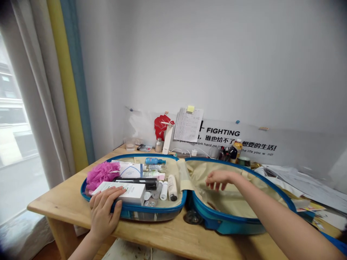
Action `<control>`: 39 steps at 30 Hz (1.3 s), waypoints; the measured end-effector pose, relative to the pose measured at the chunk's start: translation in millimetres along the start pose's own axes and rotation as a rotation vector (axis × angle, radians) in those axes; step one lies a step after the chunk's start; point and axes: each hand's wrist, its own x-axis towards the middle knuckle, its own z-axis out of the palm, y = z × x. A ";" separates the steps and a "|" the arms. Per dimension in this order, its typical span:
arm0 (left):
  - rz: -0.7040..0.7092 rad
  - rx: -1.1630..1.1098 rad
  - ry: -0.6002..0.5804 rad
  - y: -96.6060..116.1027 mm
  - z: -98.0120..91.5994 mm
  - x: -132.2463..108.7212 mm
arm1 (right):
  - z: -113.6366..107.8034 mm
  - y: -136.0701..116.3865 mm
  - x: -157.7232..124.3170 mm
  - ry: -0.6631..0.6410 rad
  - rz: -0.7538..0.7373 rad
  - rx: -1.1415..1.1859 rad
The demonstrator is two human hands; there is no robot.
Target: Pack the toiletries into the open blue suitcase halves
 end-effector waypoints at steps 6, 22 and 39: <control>-0.004 0.022 -0.005 0.2 -1.1 -0.5 | 1.6 62.6 3.8 0.056 0.255 -0.121; 0.005 0.023 0.001 -1.4 -1.0 -0.5 | 35.5 21.7 78.8 0.032 0.243 -0.140; -0.007 0.035 -0.019 -0.1 -2.0 -1.2 | 26.2 -89.4 27.0 0.518 -0.700 -0.260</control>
